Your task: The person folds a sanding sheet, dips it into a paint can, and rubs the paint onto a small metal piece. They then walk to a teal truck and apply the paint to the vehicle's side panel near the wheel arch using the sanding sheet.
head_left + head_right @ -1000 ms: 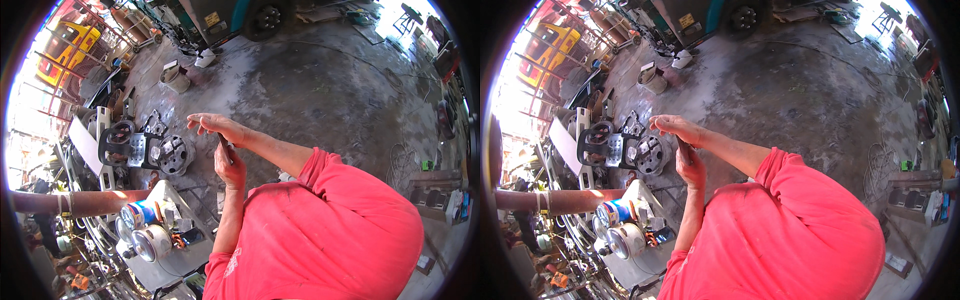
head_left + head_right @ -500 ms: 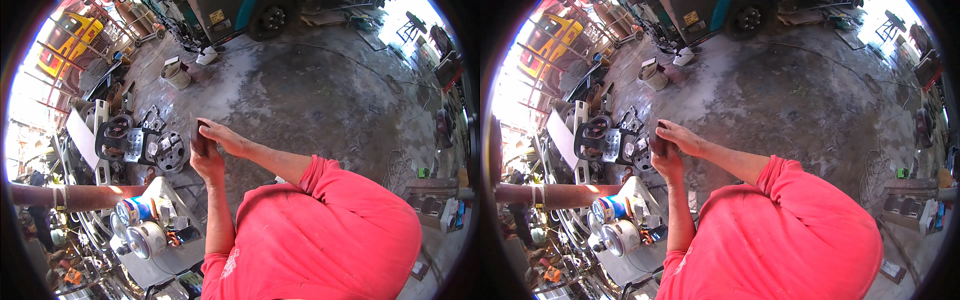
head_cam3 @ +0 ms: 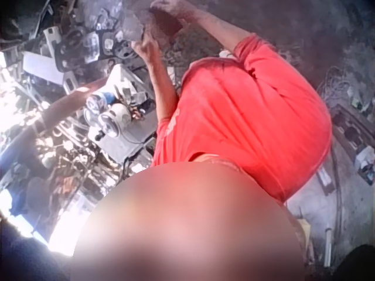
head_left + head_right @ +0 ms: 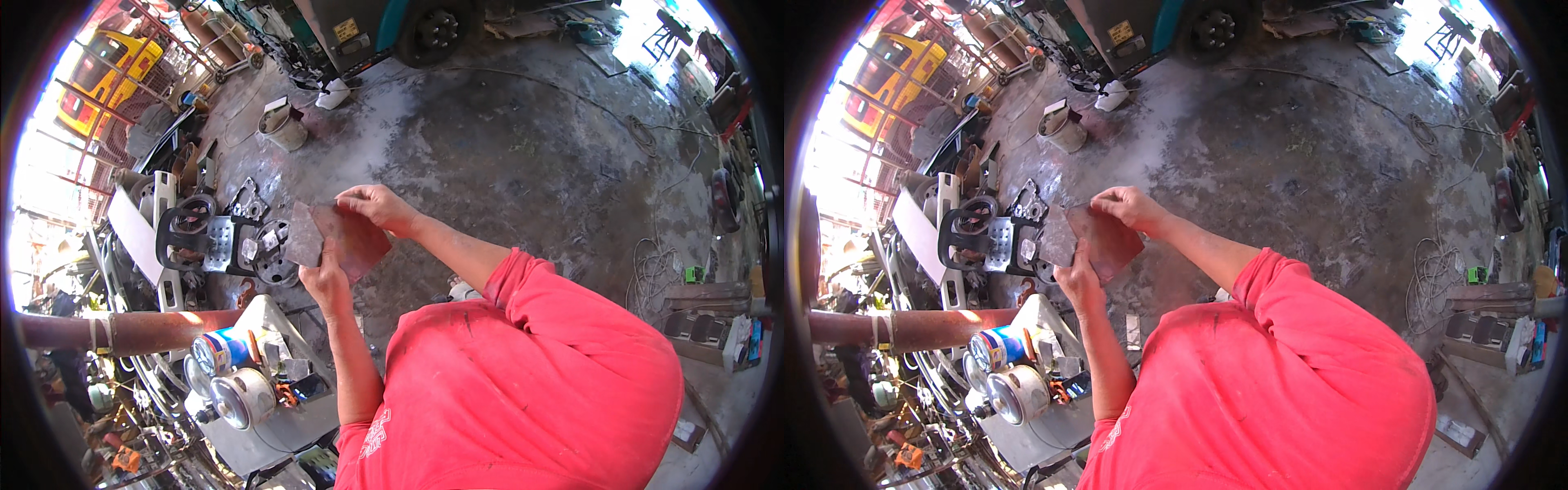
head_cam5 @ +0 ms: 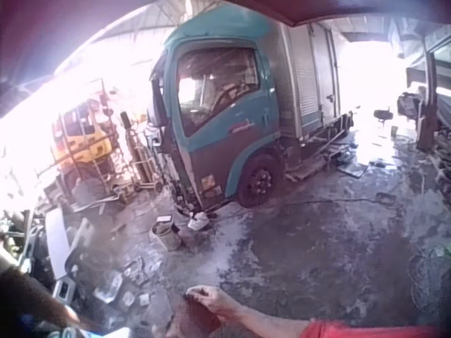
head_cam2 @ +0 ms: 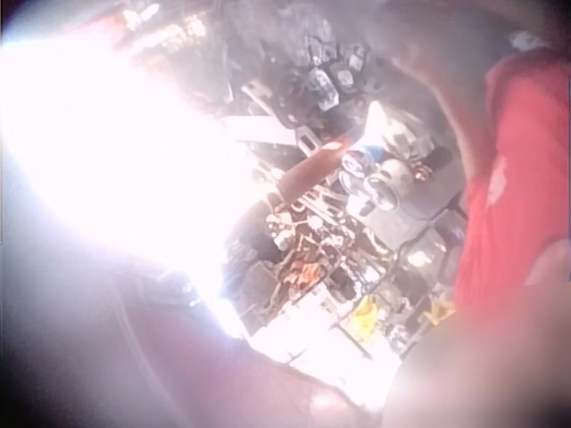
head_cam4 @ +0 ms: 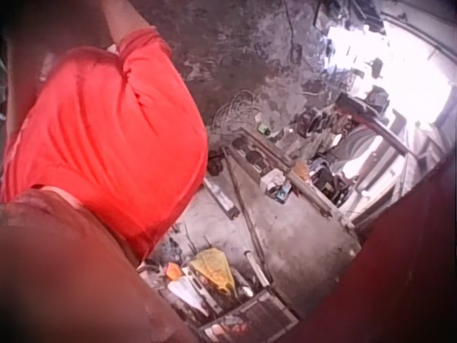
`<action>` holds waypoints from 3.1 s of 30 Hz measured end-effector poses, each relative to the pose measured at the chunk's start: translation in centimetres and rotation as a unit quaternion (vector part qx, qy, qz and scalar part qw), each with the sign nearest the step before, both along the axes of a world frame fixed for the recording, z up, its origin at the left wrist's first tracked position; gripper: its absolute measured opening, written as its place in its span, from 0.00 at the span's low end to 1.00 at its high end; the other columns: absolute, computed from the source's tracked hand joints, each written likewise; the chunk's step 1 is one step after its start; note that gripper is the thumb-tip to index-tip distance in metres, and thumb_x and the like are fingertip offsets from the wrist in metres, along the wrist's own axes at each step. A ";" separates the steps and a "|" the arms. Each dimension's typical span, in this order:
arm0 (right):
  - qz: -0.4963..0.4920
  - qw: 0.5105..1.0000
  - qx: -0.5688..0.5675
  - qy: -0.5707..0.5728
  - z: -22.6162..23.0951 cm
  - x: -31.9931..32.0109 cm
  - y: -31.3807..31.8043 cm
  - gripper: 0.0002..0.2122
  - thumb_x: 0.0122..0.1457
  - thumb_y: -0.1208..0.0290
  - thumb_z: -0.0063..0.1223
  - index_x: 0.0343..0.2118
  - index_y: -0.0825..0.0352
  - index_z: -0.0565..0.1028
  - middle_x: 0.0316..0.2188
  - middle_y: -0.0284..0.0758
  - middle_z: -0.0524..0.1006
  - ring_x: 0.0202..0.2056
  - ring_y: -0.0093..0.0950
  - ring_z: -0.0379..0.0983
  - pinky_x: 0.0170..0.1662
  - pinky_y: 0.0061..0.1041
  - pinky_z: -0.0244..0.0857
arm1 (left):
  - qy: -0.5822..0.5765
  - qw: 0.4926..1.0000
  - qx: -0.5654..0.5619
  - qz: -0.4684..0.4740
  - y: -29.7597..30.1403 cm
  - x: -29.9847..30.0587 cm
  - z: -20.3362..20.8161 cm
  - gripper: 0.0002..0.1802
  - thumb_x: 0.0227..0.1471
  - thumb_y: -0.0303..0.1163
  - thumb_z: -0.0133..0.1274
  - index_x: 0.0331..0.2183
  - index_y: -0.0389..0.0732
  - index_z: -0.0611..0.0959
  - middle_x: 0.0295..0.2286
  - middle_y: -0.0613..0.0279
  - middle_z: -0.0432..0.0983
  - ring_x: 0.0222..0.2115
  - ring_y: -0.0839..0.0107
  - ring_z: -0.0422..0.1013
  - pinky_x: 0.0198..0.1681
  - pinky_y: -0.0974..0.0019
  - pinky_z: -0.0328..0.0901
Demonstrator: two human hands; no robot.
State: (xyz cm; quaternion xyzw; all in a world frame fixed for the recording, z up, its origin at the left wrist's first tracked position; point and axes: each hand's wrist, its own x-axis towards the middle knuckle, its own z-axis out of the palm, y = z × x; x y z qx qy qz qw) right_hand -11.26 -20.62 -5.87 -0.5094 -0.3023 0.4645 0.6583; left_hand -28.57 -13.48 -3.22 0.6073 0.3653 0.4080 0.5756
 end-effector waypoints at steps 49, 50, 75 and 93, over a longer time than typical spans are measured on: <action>0.057 0.962 0.218 0.153 1.5 -5.2 4.3 0.36 0.77 0.38 0.38 0.71 0.69 0.67 0.67 0.42 0.73 0.66 0.35 0.71 0.70 0.33 0.61 | 0.163 0.897 0.400 0.090 -1.7 1.5 -0.1 0.09 0.49 0.24 0.59 0.34 0.40 0.78 0.30 0.51 0.82 0.34 0.48 0.81 0.38 0.46 0.76; 0.053 0.967 0.187 0.166 1.3 -5.8 4.2 0.35 0.77 0.40 0.39 0.71 0.68 0.67 0.68 0.41 0.73 0.67 0.34 0.69 0.71 0.33 0.60 | 0.187 0.913 0.345 0.108 -0.9 1.6 0.3 0.07 0.52 0.26 0.59 0.36 0.40 0.79 0.30 0.49 0.82 0.34 0.45 0.81 0.37 0.44 0.75; 0.066 0.967 0.054 0.239 -1.3 -6.4 2.5 0.27 0.79 0.52 0.46 0.69 0.69 0.70 0.64 0.34 0.76 0.65 0.26 0.71 0.68 0.29 0.63 | 0.202 0.915 0.301 0.177 -0.4 0.1 0.1 0.08 0.59 0.32 0.58 0.40 0.39 0.85 0.30 0.44 0.85 0.35 0.42 0.83 0.41 0.44 0.76; 0.086 0.984 -0.067 0.138 -1.1 0.8 1.1 0.13 0.69 0.66 0.65 0.46 0.74 0.82 0.38 0.38 0.87 0.34 0.27 0.86 0.36 0.31 0.83 | 0.063 0.879 0.457 -0.116 -1.2 -8.0 -0.2 0.15 0.42 0.18 0.63 0.36 0.38 0.86 0.48 0.51 0.79 0.43 0.54 0.80 0.43 0.57 0.76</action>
